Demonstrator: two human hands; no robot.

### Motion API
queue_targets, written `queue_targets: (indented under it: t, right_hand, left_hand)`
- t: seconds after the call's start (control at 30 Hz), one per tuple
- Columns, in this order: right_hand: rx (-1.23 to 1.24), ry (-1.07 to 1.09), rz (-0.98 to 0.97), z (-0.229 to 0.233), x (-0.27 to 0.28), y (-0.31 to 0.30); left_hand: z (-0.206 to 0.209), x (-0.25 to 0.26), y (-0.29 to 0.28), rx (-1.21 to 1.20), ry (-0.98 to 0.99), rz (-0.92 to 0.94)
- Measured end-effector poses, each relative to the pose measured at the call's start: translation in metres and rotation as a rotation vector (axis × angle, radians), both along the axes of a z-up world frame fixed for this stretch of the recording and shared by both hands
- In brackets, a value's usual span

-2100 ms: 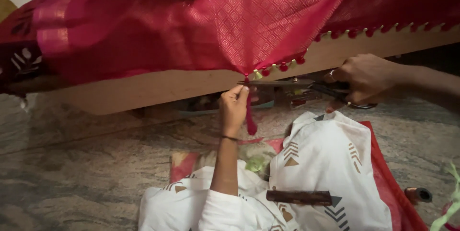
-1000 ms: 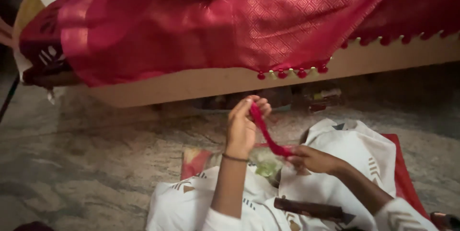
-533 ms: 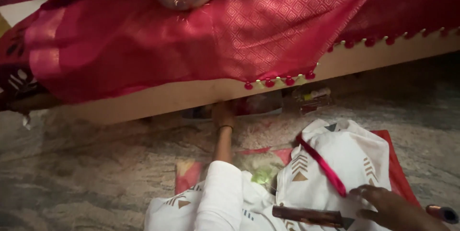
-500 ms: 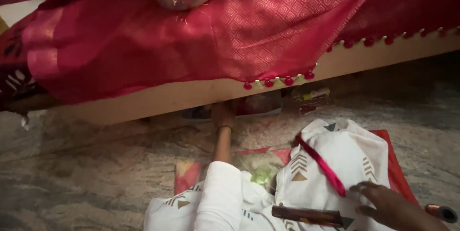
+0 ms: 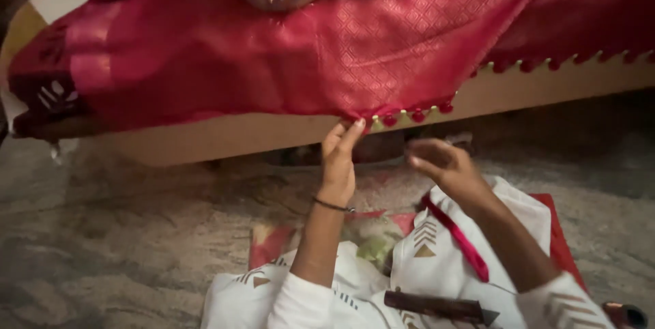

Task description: Trimming and preparing decorative tassels on a saree using thread and scissors.

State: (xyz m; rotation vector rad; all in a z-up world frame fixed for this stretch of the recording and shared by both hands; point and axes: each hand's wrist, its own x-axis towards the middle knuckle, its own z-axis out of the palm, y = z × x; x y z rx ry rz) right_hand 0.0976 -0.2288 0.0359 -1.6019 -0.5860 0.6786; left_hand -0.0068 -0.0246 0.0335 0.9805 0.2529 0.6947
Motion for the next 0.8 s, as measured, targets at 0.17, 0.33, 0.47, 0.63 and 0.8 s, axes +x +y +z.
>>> queue_targets:
  t: [0.17, 0.33, 0.47, 0.63, 0.8]
  right_hand:
    - [0.255, 0.416, -0.111, 0.048, -0.013, 0.052]
    - [0.525, 0.583, -0.027, 0.037, -0.016, 0.071]
    - [0.485, 0.538, -0.062, 0.036, -0.014, 0.067]
    - [0.495, 0.647, -0.162, 0.015, 0.041, 0.03]
    - [0.73, 0.897, -0.416, 0.065, 0.062, 0.008]
  left_hand:
    - [0.01, -0.01, -0.006, 0.036, 0.053, -0.005]
    - [0.004, -0.012, -0.005, 0.074, -0.005, 0.009]
    - [0.026, -0.01, -0.017, -0.121, -0.153, -0.09]
    - [0.018, -0.004, -0.017, -0.353, -0.183, -0.228]
    - [0.015, 0.007, -0.027, -0.157, -0.058, -0.128]
